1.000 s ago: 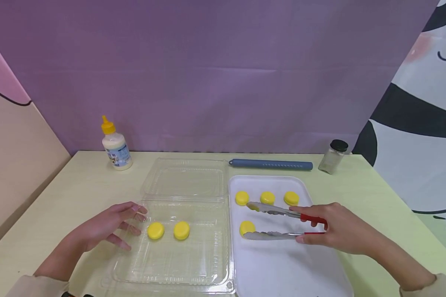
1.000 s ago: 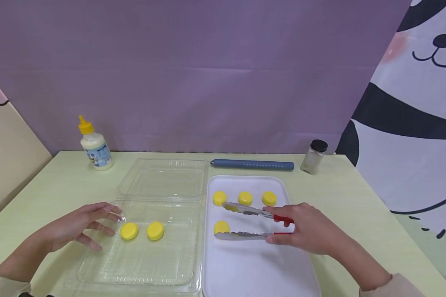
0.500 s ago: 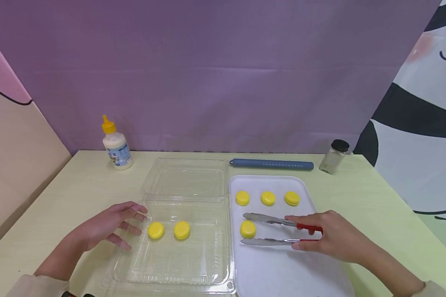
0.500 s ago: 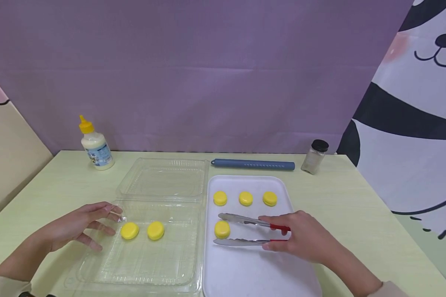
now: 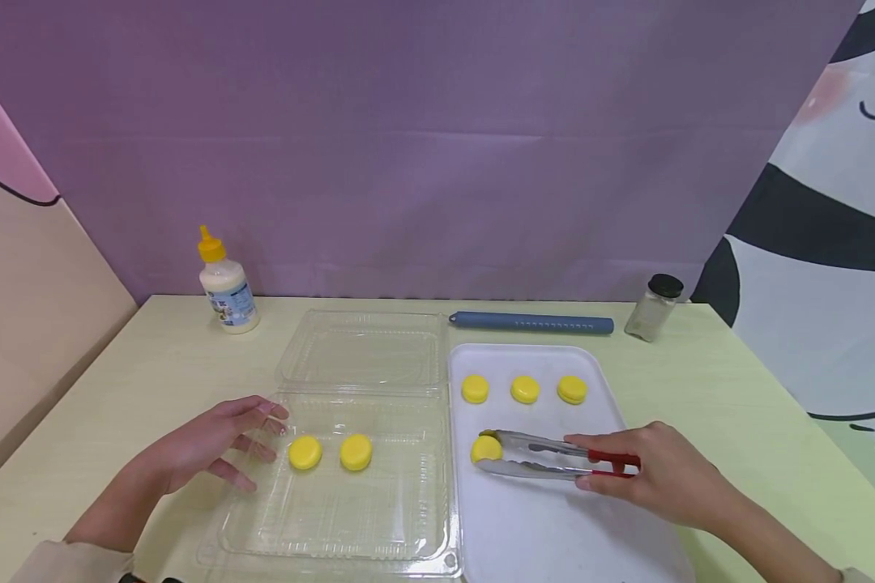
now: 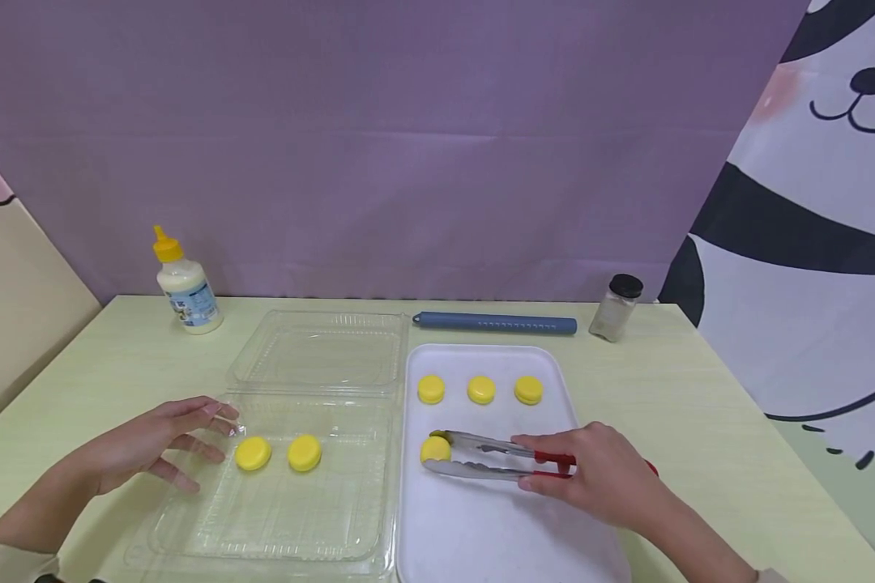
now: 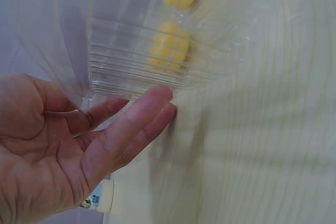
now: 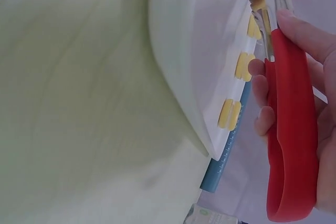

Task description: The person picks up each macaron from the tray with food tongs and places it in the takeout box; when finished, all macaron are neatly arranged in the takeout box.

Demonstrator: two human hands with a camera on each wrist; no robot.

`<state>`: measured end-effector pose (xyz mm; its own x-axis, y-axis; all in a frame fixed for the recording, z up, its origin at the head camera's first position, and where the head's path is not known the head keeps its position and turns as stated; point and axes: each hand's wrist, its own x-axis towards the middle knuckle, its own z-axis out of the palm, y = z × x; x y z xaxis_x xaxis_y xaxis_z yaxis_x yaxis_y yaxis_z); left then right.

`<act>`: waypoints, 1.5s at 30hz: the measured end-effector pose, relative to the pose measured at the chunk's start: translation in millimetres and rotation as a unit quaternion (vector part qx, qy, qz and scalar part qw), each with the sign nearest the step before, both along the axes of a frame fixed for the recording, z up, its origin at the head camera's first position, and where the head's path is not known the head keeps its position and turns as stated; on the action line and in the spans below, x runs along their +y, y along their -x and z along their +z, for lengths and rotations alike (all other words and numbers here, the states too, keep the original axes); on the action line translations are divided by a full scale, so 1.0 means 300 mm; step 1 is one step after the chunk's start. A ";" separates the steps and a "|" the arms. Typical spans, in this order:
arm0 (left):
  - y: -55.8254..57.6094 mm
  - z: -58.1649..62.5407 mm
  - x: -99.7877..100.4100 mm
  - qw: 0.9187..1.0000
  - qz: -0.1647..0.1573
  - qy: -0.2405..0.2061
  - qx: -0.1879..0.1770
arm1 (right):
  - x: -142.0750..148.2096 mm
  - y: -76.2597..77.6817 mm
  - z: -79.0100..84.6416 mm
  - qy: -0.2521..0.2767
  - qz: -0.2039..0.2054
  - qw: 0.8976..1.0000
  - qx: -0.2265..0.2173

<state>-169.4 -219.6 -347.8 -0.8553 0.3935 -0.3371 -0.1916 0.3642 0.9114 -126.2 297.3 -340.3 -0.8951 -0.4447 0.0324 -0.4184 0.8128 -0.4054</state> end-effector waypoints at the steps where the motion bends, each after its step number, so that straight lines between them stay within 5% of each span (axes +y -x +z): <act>1: 0.000 0.000 0.000 1.000 0.000 0.000 0.000 | 0.000 0.000 0.001 0.001 0.000 1.000 0.000; 12: -0.001 -0.003 -0.001 1.000 -0.002 -0.002 0.002 | 0.021 -0.004 0.005 0.026 -0.009 1.000 -0.014; 18: -0.003 -0.002 0.000 1.000 -0.002 -0.006 0.002 | 0.049 -0.004 0.044 0.052 -0.017 0.998 0.044; 25: -0.005 0.001 -0.003 1.000 -0.002 -0.007 0.003 | 0.063 0.016 0.156 0.044 -0.019 0.993 0.112; 33: -0.005 0.003 -0.004 1.000 0.001 -0.006 0.003 | 0.004 0.053 0.285 0.026 0.037 0.985 0.165; 45: -0.003 0.000 -0.003 1.000 -0.004 -0.008 0.005 | -0.173 0.102 0.375 -0.032 0.108 0.985 0.132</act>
<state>-168.7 -220.4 -347.7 -0.8553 0.4053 -0.3229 -0.1800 0.3520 0.9185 -156.8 245.3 -227.8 -0.7435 -0.6323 0.2177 -0.6683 0.7134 -0.2105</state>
